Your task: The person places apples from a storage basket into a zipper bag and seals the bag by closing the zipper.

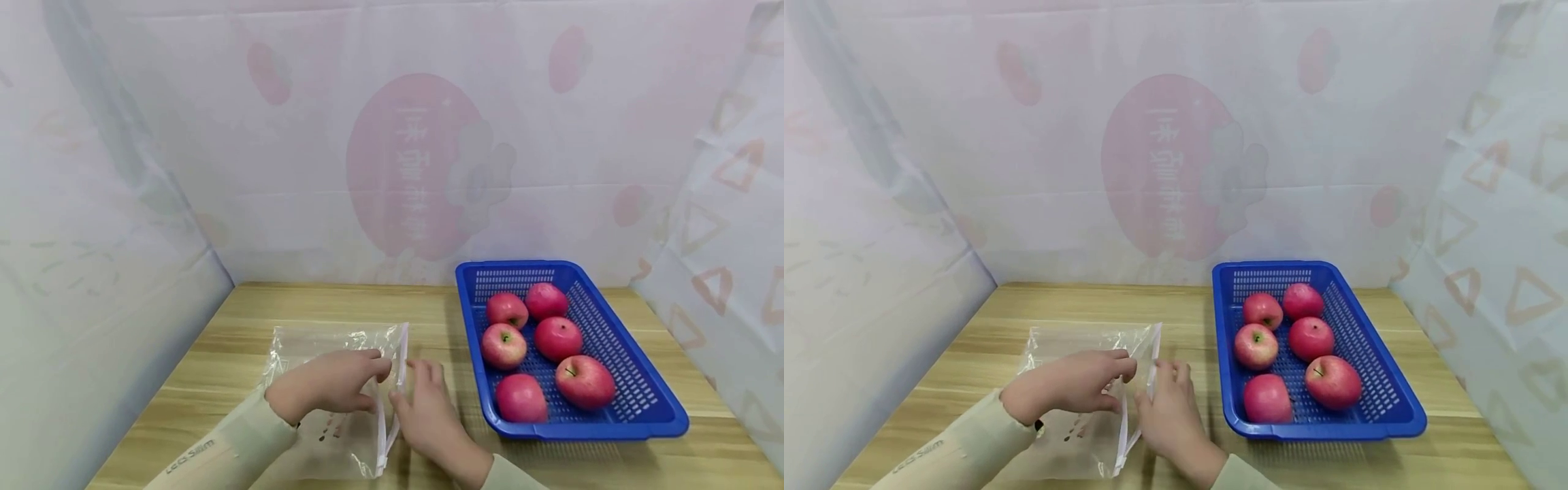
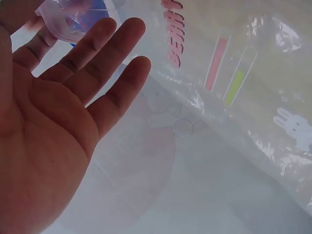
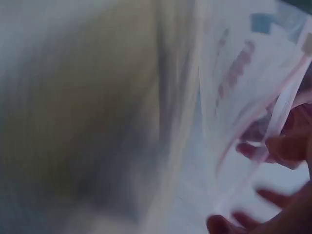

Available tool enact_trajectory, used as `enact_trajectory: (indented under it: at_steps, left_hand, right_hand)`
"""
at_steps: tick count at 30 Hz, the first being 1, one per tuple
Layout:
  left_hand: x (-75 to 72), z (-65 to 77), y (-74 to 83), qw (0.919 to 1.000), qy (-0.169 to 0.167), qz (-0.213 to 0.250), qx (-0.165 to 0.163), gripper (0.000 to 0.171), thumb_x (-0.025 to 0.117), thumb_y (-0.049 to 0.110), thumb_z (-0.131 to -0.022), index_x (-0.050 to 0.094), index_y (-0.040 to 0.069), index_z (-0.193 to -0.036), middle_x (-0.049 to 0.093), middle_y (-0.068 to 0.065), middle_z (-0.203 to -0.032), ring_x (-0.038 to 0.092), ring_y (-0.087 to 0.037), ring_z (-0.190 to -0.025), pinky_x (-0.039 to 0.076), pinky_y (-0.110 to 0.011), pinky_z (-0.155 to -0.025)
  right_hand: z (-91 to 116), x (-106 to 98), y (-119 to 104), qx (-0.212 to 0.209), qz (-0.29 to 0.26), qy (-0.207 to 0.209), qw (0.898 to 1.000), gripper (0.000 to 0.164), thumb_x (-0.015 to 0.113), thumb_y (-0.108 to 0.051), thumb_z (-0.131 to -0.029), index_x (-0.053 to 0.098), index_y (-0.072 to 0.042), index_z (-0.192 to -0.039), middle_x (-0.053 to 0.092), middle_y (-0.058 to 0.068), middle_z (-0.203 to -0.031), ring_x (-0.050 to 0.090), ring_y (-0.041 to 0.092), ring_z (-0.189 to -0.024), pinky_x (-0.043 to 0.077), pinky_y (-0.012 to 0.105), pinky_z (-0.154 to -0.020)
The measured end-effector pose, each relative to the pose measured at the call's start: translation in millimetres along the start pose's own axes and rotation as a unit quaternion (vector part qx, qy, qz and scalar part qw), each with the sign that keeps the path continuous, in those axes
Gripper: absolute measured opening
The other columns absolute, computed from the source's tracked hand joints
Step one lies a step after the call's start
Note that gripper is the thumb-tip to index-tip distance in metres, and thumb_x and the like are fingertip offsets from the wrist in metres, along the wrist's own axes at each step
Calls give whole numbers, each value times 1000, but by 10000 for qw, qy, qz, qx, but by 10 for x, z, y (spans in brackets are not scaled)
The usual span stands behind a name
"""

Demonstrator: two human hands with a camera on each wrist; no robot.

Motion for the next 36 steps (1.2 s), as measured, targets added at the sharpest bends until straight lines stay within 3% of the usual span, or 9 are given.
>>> enact_trajectory:
  at_steps: [2, 6, 9, 12, 19, 23, 29, 33, 36]
  left_hand:
    - [-38, 23, 11, 10000, -14, 33, 27, 36, 84, 28, -79, 52, 18, -94, 55, 5, -94, 50, -8, -71, 48, -28, -66]
    - [-104, 63, 53, 9998, -1, 7, 220, 26, 80, 19, -80, 55, 19, -90, 53, 9, -90, 48, -8, -69, 47, -27, -65]
    - [-160, 95, 97, 9985, 89, -33, 532, 21, 76, 12, -79, 56, 19, -82, 51, 11, -85, 47, -6, -67, 45, -25, -64]
    - [-248, 146, 113, 9972, 183, 47, 719, 26, 77, 10, -81, 54, 21, -77, 47, 14, -80, 45, -5, -67, 43, -23, -63]
    - [-504, 301, 81, 9954, 519, 413, 696, 26, 78, 12, -87, 55, 23, -81, 51, 19, -80, 48, -2, -67, 44, -22, -63]
    - [-550, 309, 133, 9913, 702, 516, 983, 20, 76, 12, -89, 58, 21, -84, 54, 18, -80, 50, 1, -70, 45, -19, -65]
    - [-657, 377, 136, 9852, 1098, 641, 1152, 18, 76, 10, -88, 61, 20, -86, 57, 18, -82, 53, 2, -72, 47, -19, -66]
    - [-697, 422, 144, 9832, 1264, 551, 1198, 19, 77, 10, -88, 62, 21, -87, 57, 19, -83, 53, 4, -73, 47, -17, -66]
    - [-697, 423, 160, 9817, 1329, 536, 1257, 20, 77, 8, -87, 61, 21, -86, 56, 19, -83, 52, 4, -72, 46, -16, -65]
  right_hand:
    - [16, -21, -108, -1213, 1517, 96, 9809, 29, 73, -18, -85, 64, -7, -110, 57, 9, -114, 58, 26, -99, 48, 44, -87]
    - [69, 46, -222, -3036, 3051, -342, 9020, 16, 74, -28, -80, 66, -16, -86, 65, 0, -103, 59, 18, -102, 47, 41, -93]
    - [69, 111, -225, -3562, 3487, -961, 8616, 23, 71, -43, -82, 71, -22, -91, 65, -2, -118, 54, 15, -119, 40, 47, -105]
    - [68, 138, -184, -3593, 3716, -1609, 8408, 32, 69, -55, -82, 75, -30, -101, 62, -7, -127, 50, 14, -126, 32, 59, -107]
    - [39, 142, -119, -3081, 3662, -2220, 8495, 32, 60, -56, -91, 72, -34, -111, 66, -15, -96, 60, 4, -100, 30, 65, -106]
    - [6, 153, -161, -3184, 3602, -1939, 8552, 52, 49, -63, -96, 62, -32, -135, 65, -5, -119, 56, 16, -119, 33, 64, -104]
    - [-5, 146, -128, -2602, 3602, -2505, 8601, 71, 47, -86, -79, 58, -45, -137, 47, 5, -148, 38, 44, -136, 26, 77, -98]
    - [-50, 84, -182, -2792, 3738, -2013, 8613, 72, 55, -79, -80, 56, -41, -140, 54, 4, -141, 47, 34, -131, 28, 75, -99]
    - [-74, 49, -246, -3178, 3655, -1417, 8633, 83, 60, -78, -78, 45, -39, -149, 40, 6, -153, 39, 31, -138, 24, 79, -97]
Point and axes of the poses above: each hand's wrist, its own z-axis away from the middle knuckle, its own x-axis out of the palm, y = z × x, the point moved 4 cm from there along -z, towards the middle knuckle
